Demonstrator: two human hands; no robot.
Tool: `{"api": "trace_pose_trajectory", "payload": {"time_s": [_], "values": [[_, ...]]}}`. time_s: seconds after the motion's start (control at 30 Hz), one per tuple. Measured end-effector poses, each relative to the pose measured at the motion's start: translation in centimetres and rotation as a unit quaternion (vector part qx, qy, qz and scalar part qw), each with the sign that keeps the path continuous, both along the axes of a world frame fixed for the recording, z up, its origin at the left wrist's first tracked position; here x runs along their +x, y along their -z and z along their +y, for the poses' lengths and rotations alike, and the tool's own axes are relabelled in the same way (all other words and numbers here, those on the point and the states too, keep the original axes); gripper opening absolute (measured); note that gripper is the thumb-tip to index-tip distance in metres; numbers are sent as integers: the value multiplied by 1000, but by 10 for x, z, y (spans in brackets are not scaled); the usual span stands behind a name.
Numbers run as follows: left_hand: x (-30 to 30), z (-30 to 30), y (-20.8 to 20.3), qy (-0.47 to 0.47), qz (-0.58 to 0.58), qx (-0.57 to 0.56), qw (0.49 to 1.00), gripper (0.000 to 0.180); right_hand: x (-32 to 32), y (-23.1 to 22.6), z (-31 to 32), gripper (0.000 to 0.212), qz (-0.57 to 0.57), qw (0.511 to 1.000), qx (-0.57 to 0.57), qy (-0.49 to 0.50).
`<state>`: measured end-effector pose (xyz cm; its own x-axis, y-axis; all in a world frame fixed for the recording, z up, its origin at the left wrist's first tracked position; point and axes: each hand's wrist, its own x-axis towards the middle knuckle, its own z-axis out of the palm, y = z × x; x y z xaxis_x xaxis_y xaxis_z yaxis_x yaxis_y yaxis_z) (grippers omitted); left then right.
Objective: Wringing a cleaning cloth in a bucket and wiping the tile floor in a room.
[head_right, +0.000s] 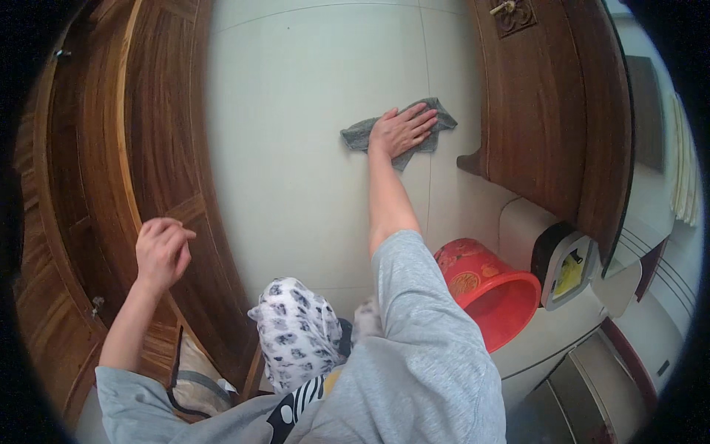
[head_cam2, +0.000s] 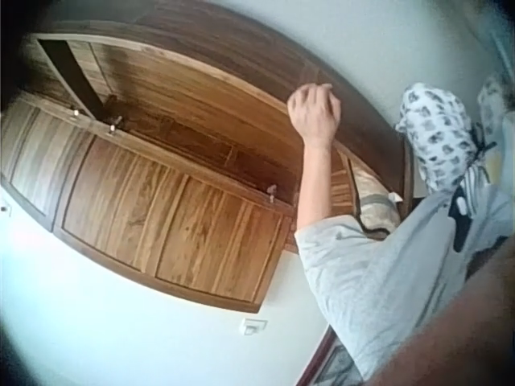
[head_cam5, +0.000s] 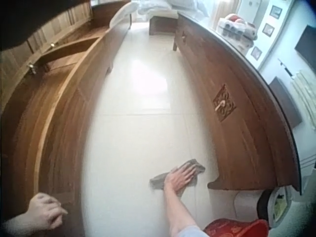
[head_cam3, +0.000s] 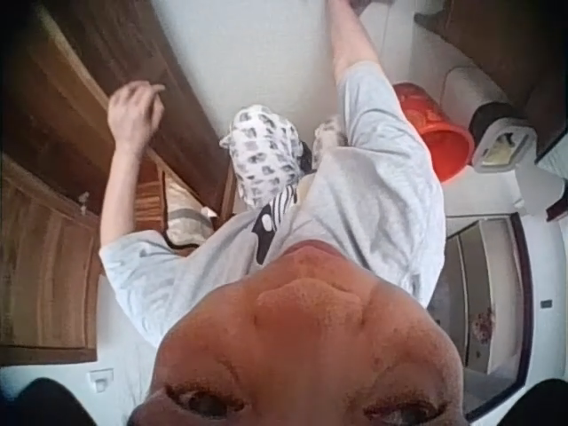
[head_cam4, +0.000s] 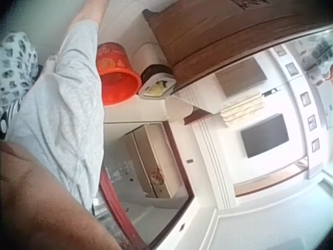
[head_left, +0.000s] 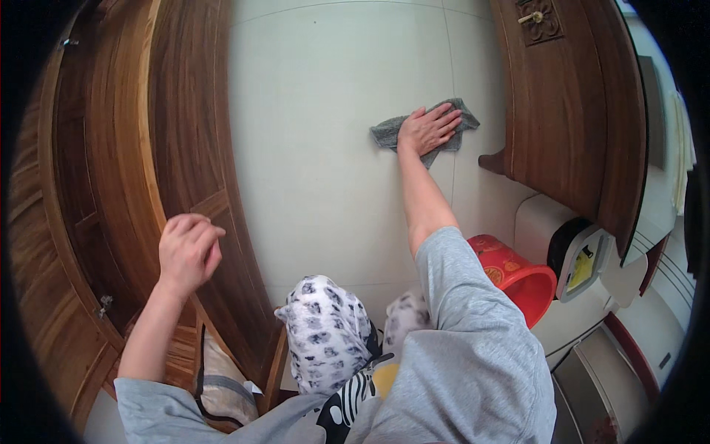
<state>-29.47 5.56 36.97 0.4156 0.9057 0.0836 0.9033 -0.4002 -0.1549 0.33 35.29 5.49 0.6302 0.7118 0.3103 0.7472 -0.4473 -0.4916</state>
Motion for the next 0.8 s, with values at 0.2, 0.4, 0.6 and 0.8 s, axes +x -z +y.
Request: {"api": "trace_pose_trajectory", "payload": {"time_s": [0.2, 0.4, 0.6, 0.8], "values": [[12, -94, -37, -32, 8, 25, 999, 20, -7, -82, -29, 71, 46, 999, 9, 2], [46, -172, -92, -64, 34, 15, 997, 29, -4, -146, -59, 71, 120, 993, 3, 0], [51, -196, -97, -74, 63, -41, 994, 29, 6, -136, -36, 70, 133, 989, -30, 54], [53, -193, -87, -66, 77, -62, 993, 29, 67, -142, 58, 65, 125, 968, -3, 216]]}}
